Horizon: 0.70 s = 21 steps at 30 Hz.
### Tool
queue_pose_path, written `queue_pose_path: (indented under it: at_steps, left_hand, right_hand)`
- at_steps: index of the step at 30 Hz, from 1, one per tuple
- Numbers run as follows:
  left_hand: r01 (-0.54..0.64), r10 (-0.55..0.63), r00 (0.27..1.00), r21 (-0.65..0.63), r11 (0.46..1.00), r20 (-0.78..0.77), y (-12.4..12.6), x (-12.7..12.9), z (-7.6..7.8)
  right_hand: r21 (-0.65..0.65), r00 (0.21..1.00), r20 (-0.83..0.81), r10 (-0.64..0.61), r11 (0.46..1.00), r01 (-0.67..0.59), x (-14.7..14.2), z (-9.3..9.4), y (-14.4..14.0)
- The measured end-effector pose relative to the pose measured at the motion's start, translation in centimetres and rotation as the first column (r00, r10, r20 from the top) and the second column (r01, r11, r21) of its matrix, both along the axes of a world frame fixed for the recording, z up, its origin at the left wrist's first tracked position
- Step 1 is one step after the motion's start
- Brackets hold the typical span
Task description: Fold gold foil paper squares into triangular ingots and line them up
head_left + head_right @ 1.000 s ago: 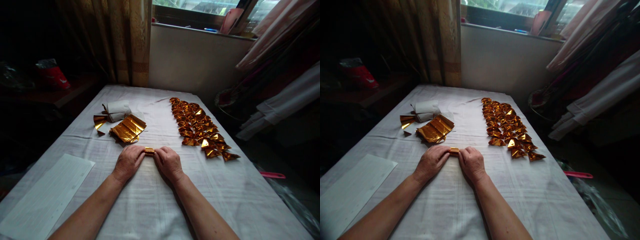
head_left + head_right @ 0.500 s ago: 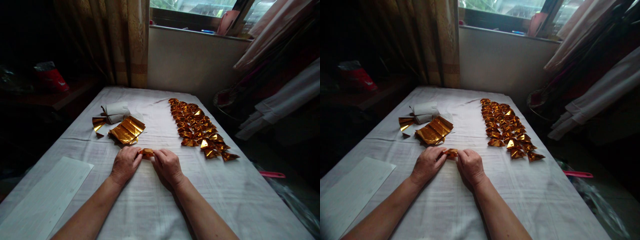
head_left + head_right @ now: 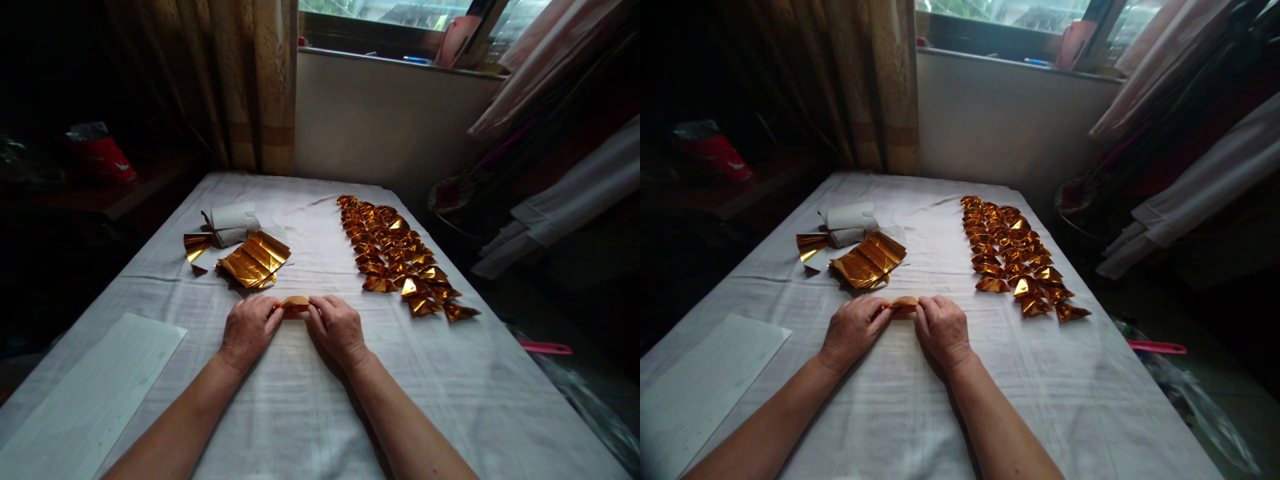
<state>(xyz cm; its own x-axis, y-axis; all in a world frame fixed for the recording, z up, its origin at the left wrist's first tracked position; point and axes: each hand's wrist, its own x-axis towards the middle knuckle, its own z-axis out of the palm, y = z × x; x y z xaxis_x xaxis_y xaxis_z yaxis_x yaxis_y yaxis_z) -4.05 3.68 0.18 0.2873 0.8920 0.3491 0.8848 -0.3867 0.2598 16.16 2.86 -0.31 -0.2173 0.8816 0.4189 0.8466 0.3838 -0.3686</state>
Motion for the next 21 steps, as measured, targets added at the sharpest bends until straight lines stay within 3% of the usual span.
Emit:
queue_pose_path:
  at_steps: [7, 21]
  left_hand:
    - [-0.028, 0.028, 1.0, -0.064, 0.998, -0.008, -0.1, 0.11, 0.51]
    - [-0.014, 0.014, 0.994, 0.002, 1.0, -0.105, -0.23, 0.3, -0.03]
  right_hand:
    - [-0.021, 0.999, 0.049, -0.014, 1.0, 0.015, 0.33, 0.11, 0.01]
    - [-0.025, 0.998, 0.068, -0.014, 1.0, 0.016, 0.19, -0.07, 0.06]
